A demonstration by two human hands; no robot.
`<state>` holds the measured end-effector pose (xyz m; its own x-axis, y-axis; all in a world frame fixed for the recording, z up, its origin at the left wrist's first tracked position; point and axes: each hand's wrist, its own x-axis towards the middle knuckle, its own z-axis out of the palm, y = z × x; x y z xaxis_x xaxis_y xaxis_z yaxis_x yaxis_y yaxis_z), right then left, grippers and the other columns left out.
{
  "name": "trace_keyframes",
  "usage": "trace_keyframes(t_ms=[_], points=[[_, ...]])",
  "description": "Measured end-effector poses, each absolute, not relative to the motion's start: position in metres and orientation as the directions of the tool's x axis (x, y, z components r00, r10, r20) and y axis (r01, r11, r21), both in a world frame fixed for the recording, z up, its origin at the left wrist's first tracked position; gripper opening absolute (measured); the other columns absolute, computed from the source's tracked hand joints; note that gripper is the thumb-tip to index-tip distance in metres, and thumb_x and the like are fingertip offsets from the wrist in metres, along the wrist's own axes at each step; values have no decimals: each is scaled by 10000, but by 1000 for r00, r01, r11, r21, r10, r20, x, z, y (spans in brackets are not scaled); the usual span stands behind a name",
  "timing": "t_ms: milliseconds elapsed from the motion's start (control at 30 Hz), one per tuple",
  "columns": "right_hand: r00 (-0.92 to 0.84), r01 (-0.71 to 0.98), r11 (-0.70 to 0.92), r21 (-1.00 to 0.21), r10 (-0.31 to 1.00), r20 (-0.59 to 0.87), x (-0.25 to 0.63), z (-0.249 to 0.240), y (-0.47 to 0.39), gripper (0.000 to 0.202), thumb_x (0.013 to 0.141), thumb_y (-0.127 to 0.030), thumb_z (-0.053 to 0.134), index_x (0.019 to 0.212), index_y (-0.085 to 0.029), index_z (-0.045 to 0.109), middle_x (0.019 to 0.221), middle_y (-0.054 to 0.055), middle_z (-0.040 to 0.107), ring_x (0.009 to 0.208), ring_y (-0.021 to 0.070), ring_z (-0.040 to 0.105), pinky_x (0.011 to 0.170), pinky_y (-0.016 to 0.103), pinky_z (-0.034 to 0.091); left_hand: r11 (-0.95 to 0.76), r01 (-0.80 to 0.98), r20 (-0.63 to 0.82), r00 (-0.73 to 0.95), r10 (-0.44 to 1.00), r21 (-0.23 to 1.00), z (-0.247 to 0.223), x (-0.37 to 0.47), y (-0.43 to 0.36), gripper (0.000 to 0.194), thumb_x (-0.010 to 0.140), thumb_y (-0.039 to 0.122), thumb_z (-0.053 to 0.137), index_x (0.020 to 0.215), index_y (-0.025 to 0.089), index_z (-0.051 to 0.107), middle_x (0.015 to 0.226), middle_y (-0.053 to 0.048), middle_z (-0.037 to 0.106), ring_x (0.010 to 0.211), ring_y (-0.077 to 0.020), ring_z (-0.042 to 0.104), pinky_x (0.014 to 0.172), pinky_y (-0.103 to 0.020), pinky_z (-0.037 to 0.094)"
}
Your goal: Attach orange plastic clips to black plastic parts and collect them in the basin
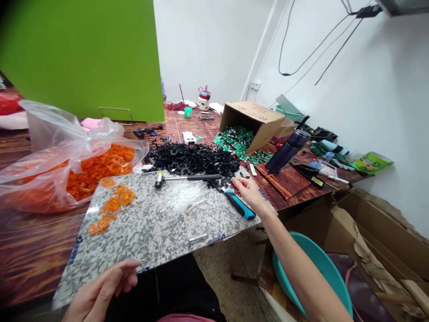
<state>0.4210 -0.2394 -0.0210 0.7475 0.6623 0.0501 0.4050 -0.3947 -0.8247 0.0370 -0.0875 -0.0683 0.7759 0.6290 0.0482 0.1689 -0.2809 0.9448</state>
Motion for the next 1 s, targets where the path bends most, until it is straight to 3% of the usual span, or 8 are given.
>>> trace_keyframes(t_ms=[133, 233, 367, 467, 633, 733, 833, 1000], points=[[589, 383, -292, -876, 808, -12, 364, -2, -219, 488, 831, -608, 468, 725, -148, 593, 650, 22, 601, 524, 98, 489, 483, 210, 372, -310, 158, 54, 813, 580, 938, -48, 52, -97, 315, 938, 374, 390, 1012, 209, 649, 752, -30, 686, 673, -156, 630, 654, -215, 516], [392, 423, -232, -876, 918, -54, 326, 13, -205, 416, 867, -521, 482, 722, -150, 601, 640, 9, 581, 569, 105, 486, 527, 210, 367, -375, 201, 67, 803, 593, 905, -32, 61, -98, 266, 934, 340, 416, 1067, 213, 608, 921, -51, 672, 826, -172, 625, 734, -233, 498], [-33, 636, -48, -771, 995, -89, 278, 29, -192, 325, 934, -344, 422, 753, -152, 612, 655, -12, 554, 604, 97, 467, 559, 199, 337, -502, 190, 99, 864, 493, 844, -16, 71, -92, 257, 903, 327, 496, 1126, 215, 555, 980, -52, 628, 799, -163, 596, 736, -247, 477], [-178, 744, 95, -661, 982, -59, 249, 31, -187, 259, 918, -269, 453, 737, -153, 598, 637, -24, 538, 577, 88, 437, 551, 202, 306, -567, 140, 84, 933, 351, 812, -14, 74, -88, 153, 895, 299, 511, 946, 203, 617, 855, -30, 626, 744, -156, 588, 683, -230, 457], [-117, 799, 88, -594, 993, -11, 233, 19, -182, 223, 888, -285, 522, 717, -160, 592, 658, -4, 568, 605, 110, 460, 568, 215, 312, -550, 120, 33, 965, 259, 827, -21, 73, -88, 266, 921, 289, 436, 784, 187, 640, 731, -19, 618, 684, -149, 582, 638, -217, 430], [-37, 809, 46, -587, 999, 28, 249, 7, -186, 212, 923, -296, 483, 814, -165, 610, 752, 15, 607, 680, 120, 512, 642, 209, 355, -473, 160, 1, 947, 322, 866, -26, 70, -91, 365, 930, 315, 407, 675, 171, 625, 608, 1, 551, 587, -132, 533, 573, -212, 395], [176, 840, -119, -530, 983, 58, 282, -7, -200, 207, 935, -287, 454, 850, -169, 602, 801, 37, 620, 737, 148, 541, 685, 239, 378, -323, 204, -46, 898, 437, 924, -35, 63, -93, 437, 924, 370, 418, 595, 164, 620, 567, 4, 505, 574, -132, 507, 580, -222, 391], [372, 861, -330, -388, 928, 36, 330, -31, -228, 134, 890, -274, 521, 830, -197, 613, 805, 34, 614, 730, 167, 566, 663, 261, 407, 6, 259, -205, 753, 625, 966, -54, 54, -97, 401, 859, 478, 502, 858, 158, 743, 573, 8, 500, 549, -127, 449, 537, -231, 374]])
